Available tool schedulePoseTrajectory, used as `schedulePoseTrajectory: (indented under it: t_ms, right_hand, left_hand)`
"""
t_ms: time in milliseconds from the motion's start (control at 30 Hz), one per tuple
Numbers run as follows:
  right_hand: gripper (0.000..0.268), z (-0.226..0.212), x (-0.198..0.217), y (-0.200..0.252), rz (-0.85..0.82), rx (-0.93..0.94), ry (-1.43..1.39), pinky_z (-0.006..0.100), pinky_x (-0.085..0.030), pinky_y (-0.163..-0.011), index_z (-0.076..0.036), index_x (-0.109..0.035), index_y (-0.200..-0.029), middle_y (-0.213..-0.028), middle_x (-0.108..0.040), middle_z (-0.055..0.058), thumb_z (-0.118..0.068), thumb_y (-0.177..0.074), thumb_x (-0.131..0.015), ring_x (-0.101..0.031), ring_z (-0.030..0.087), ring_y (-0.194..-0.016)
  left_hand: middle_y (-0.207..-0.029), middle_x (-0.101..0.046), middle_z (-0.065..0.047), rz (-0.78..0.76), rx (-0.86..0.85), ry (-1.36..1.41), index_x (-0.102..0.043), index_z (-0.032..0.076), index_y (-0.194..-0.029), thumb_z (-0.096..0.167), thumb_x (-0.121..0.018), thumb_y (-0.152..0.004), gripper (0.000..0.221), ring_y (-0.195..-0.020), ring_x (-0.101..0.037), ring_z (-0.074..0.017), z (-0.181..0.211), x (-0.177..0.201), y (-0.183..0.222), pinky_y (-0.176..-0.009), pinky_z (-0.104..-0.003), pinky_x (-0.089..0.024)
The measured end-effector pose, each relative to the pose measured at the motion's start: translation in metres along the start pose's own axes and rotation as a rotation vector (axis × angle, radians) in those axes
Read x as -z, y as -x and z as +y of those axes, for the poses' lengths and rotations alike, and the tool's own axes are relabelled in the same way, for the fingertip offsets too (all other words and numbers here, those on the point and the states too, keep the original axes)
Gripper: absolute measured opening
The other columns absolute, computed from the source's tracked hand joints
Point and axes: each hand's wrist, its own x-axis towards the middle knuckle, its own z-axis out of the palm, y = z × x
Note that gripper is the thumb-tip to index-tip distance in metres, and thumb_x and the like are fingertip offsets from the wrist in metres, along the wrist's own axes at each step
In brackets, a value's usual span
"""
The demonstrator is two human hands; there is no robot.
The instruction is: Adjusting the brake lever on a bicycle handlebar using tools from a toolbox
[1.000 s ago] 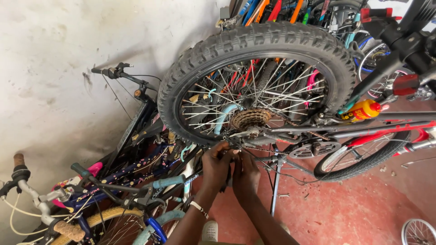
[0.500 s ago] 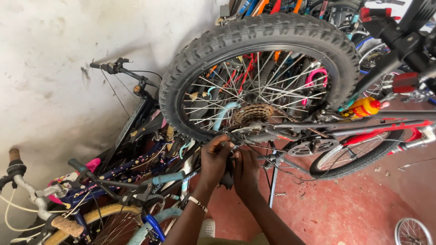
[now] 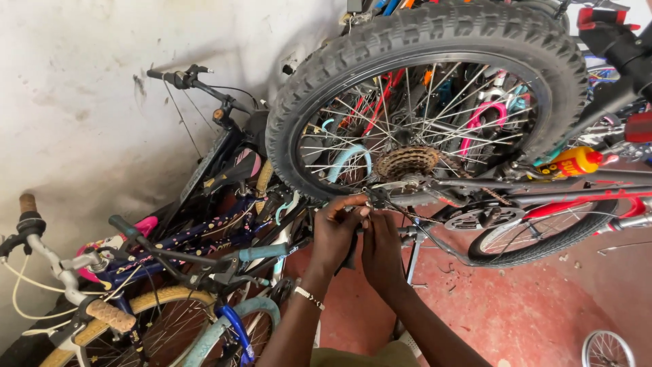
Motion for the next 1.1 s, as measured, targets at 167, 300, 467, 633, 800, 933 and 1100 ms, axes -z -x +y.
schedulePoseTrajectory:
  t_ms: [167,300,467,633,800,933,1100]
  right_hand:
    - [0.027,0.003,-0.013,0.005,0.000,-0.010,0.038,0.030,-0.042,-0.050,-0.006,-0.047,-0.081,-0.075,-0.038,0.005,-0.017,-0.102,-0.034,-0.049,0.026,-0.056]
    - [0.022,0.001,-0.015,0.005,-0.009,-0.021,-0.013,0.033,-0.039,-0.049,-0.005,-0.046,-0.083,-0.076,-0.038,0.007,-0.013,-0.100,-0.034,-0.046,0.030,-0.056]
    - [0.017,0.005,-0.011,0.009,-0.046,-0.041,0.035,0.038,-0.039,-0.051,-0.007,-0.045,-0.082,-0.073,-0.040,0.008,-0.013,-0.097,-0.040,-0.049,0.032,-0.061]
    - [0.016,0.009,-0.004,0.011,-0.024,-0.034,0.138,0.034,-0.046,-0.047,-0.007,-0.054,-0.082,-0.064,-0.048,0.007,-0.015,-0.095,-0.048,-0.057,0.028,-0.057]
    - [0.019,0.001,0.000,0.001,-0.054,0.039,0.357,0.035,-0.048,-0.047,-0.010,-0.053,-0.078,-0.063,-0.051,0.005,-0.019,-0.094,-0.049,-0.059,0.026,-0.056]
    - [0.014,0.028,-0.014,0.004,-0.099,0.038,0.352,0.043,-0.049,-0.050,-0.010,-0.051,-0.078,-0.068,-0.054,0.008,-0.017,-0.089,-0.051,-0.062,0.033,-0.061]
    - [0.015,-0.002,-0.007,-0.009,-0.141,-0.023,0.241,0.035,-0.046,-0.046,-0.007,-0.050,-0.076,-0.063,-0.051,0.007,-0.009,-0.091,-0.049,-0.060,0.030,-0.053]
  left_hand:
    - [-0.084,-0.072,-0.013,0.021,0.055,0.022,-0.071,0.003,-0.104,0.002,-0.076,-0.073,0.031,-0.057,-0.058,-0.0100,-0.012,0.002,0.003,-0.052,-0.024,-0.047]
    - [-0.076,-0.072,-0.010,0.100,0.050,0.040,-0.074,0.003,-0.094,0.002,-0.077,-0.072,0.022,-0.051,-0.055,-0.0068,-0.005,-0.003,0.003,-0.046,-0.020,-0.045]
    - [-0.071,-0.070,-0.009,0.147,0.082,0.090,-0.074,0.003,-0.092,0.004,-0.077,-0.073,0.019,-0.049,-0.051,-0.0038,-0.002,-0.010,0.007,-0.045,-0.020,-0.044]
    - [-0.068,-0.067,-0.011,0.128,0.053,0.103,-0.073,0.004,-0.096,0.004,-0.068,-0.084,0.013,-0.050,-0.053,-0.0082,-0.008,-0.010,0.008,-0.047,-0.024,-0.043]
    - [-0.066,-0.066,-0.009,0.146,0.059,0.103,-0.074,0.002,-0.095,0.002,-0.070,-0.079,0.016,-0.052,-0.051,-0.0069,0.006,-0.007,0.007,-0.048,-0.022,-0.042]
    - [-0.074,-0.070,-0.009,0.183,0.040,0.061,-0.074,0.005,-0.093,0.003,-0.077,-0.071,0.022,-0.056,-0.047,-0.0052,0.003,-0.006,0.006,-0.050,-0.021,-0.041]
    - [-0.081,-0.071,-0.012,0.170,-0.036,0.029,-0.073,0.006,-0.100,0.003,-0.071,-0.081,0.019,-0.056,-0.052,-0.0097,-0.006,-0.007,0.005,-0.051,-0.027,-0.045]
